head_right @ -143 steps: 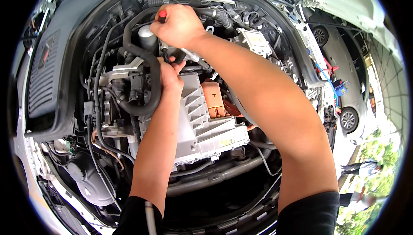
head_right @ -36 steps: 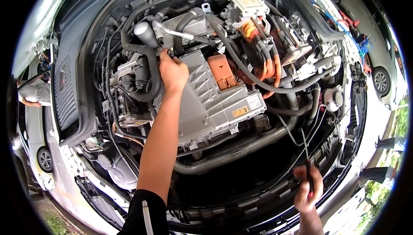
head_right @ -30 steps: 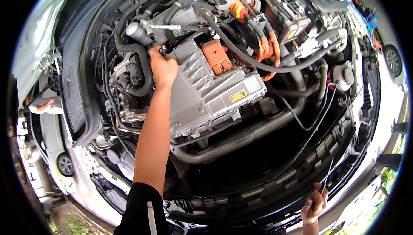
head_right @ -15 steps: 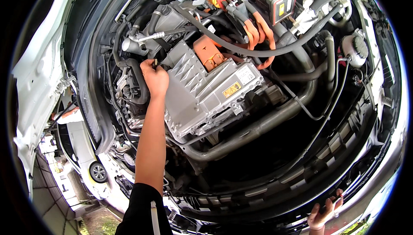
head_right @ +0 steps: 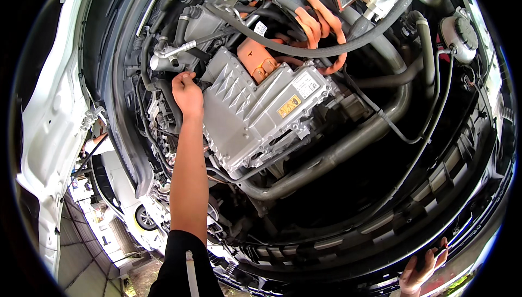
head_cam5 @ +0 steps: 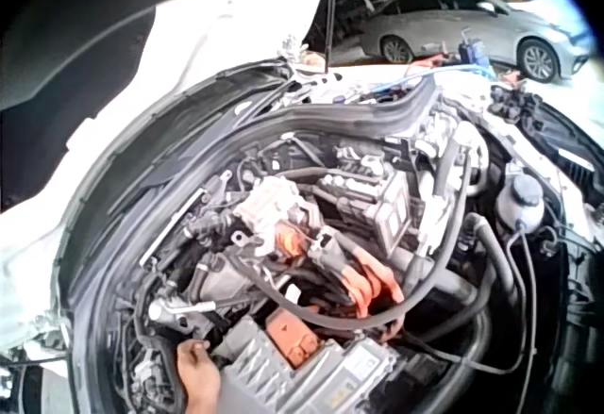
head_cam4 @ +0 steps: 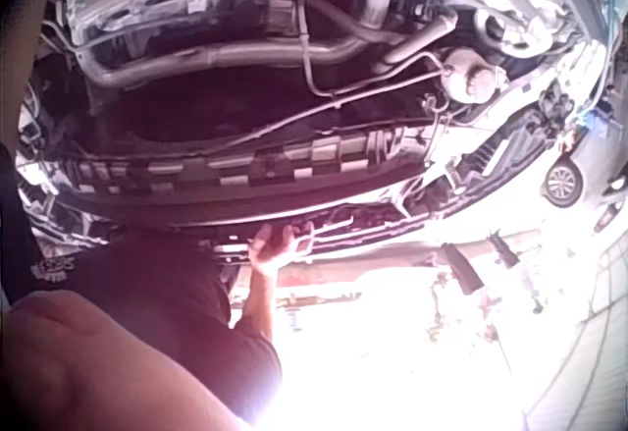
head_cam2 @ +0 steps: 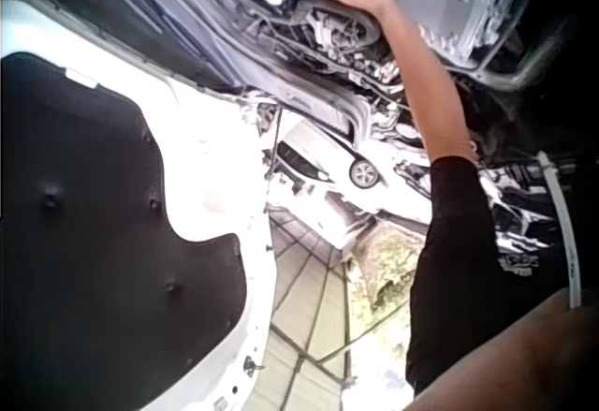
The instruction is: The person works on a white car with its hood open, using a screwdriver and wrenches to manipulate components within the engine bay. They connect and disconnect hoses and wires, retrieve tools from a red cart, and tighten bolts on various engine parts.
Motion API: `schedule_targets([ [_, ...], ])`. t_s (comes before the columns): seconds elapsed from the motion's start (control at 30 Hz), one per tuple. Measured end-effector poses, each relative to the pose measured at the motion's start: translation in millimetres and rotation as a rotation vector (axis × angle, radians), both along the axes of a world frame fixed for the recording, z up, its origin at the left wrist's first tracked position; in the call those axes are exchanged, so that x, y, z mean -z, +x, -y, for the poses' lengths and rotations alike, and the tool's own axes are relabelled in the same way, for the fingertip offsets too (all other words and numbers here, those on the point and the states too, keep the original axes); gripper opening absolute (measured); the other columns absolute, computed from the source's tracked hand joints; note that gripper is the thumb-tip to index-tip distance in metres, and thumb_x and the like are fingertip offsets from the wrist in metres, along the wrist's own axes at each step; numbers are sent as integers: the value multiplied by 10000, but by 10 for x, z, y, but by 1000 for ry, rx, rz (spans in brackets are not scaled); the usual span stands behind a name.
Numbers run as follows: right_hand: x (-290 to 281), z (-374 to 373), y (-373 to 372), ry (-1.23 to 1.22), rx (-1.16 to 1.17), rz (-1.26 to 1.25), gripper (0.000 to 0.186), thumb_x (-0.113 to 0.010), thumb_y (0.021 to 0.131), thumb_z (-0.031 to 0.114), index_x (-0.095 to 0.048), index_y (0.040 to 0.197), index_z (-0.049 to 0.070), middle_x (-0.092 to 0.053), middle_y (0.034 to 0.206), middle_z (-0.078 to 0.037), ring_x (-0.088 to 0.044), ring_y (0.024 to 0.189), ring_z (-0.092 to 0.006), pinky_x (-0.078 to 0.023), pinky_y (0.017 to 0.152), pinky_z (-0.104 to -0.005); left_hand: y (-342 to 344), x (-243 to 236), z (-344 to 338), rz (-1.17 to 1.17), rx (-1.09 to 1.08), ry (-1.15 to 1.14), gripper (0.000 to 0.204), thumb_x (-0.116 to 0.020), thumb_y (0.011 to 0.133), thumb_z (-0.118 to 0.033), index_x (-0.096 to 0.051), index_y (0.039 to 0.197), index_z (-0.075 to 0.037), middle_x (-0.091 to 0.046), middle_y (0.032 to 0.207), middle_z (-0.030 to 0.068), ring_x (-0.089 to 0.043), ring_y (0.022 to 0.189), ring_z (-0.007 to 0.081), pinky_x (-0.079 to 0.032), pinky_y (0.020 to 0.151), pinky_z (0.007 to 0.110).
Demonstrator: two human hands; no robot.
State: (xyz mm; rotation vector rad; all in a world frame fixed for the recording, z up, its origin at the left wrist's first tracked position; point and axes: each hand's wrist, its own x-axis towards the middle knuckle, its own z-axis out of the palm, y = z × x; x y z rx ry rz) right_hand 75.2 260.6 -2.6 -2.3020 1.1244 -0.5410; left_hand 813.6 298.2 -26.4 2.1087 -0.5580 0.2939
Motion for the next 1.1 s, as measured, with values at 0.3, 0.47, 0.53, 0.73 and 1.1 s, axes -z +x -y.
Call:
schedule_targets([
  [0.3, -18, -2, 28, 23, 7, 28, 509, -454, 982, 15, -369, 1481, 58, -244, 1584, -265, -257, 1473, -450, -182, 1199, -540, 172, -345, 243, -569, -106, -139, 531, -323, 1041, -394, -663, 868, -24, -595, 748, 36, -501, 679, 130, -357, 727, 316],
  [0.47, -58, 4, 7, 39, 19, -69, 536, -470, 997, 104, -331, 1512, 160, -351, 1533, -244, -282, 1433, -482, -220, 1159, -608, 206, -356, 247, -655, -55, -226, 574, -256, 1026, -437, -658, 893, -48, -567, 724, 31, -488, 715, 159, -348, 754, 345],
  [0.53, -67, 4, 14, 73, 1, -28, 534, -422, 994, 22, -344, 1514, 114, -235, 1594, -245, -224, 1491, -430, -161, 1205, -547, 210, -382, 242, -664, -52, -224, 577, -238, 1028, -438, -647, 905, -50, -566, 737, 38, -480, 734, 161, -353, 758, 355],
  [0.73, -57, 10, -14, 38, -30, -53, 527, -445, 962, 13, -352, 1481, 22, -331, 1545, -270, -233, 1471, -463, -178, 1187, -570, 387, -577, 214, -800, 32, -114, 232, -497, 975, -249, -644, 1014, -74, -608, 918, 46, -532, 846, 190, -409, 872, 393],
  [1.1, 96, -120, -360, 42, 6, -137, 512, -457, 976, 66, -342, 1460, -55, -362, 1531, -268, -211, 1467, -484, -162, 1183, -581, 570, -859, 295, -902, 257, 356, 277, -598, 964, -59, -568, 1189, 101, -648, 1034, 175, -629, 846, 238, -616, 832, 416],
])
